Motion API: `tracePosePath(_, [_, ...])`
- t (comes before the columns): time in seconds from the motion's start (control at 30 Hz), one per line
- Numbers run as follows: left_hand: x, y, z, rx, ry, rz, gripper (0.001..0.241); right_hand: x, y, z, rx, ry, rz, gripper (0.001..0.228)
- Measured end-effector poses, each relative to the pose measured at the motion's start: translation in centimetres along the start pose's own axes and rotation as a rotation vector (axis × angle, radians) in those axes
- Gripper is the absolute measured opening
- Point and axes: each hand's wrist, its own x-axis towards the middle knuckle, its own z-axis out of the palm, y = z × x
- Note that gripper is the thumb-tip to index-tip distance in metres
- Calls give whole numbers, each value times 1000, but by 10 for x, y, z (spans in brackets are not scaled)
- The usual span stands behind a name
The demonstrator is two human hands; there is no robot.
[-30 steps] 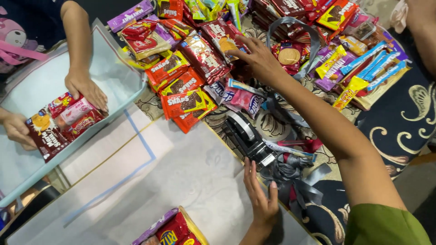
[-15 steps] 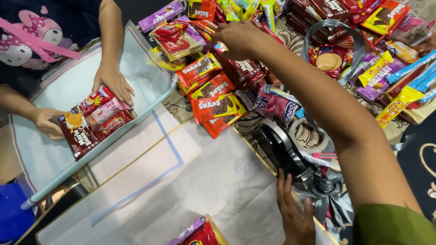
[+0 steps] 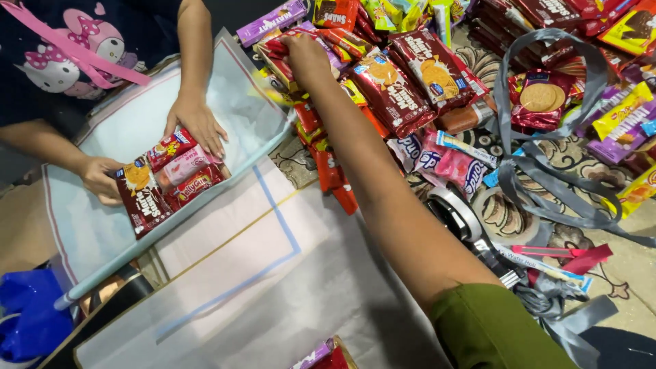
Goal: Arranging various snack packages on a white surface and securing them with adhesive tape.
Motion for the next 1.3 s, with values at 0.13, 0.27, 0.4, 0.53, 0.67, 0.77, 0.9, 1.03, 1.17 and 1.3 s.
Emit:
tracePosePath(0.13, [-16, 1, 8, -10, -12, -26, 60, 7, 19, -25, 122, -15, 137, 53])
tracePosePath(0.27, [-17, 4, 16, -23, -17, -12, 60, -2, 127, -82, -24, 50, 167, 22])
tracePosePath(0.4, [-12, 18, 15, -12, -7, -30, 58, -51, 152, -167, -424, -334, -18, 41])
tracePosePath(0.53, [-11, 28, 12, 20, -34, -92, 54, -91, 162, -214, 279, -155, 144, 55])
tracePosePath(0.67, [-7, 34, 8, 35, -21, -49, 53, -139, 153, -243, -2, -246, 146, 75])
tracePosePath(0.77, [-8, 35, 10, 25, -36, -130, 52, -171, 125, -259, -67, -460, 408, 106])
tracePosePath(0.9, [-9, 36, 9, 36, -42, -113, 53, -184, 145, -256, 133, -290, 542, 87])
tracePosePath(1.03, [-9, 35, 9, 41, -51, -119, 53, -173, 198, -261, 497, -129, 668, 61])
tracePosePath(1.17, [-8, 35, 9, 51, -61, -156, 54, -172, 191, -281, 797, -33, 907, 15])
tracePosePath(1.3, [-9, 36, 7, 52, -94, -156, 54, -178, 169, -274, 706, -178, 639, 42])
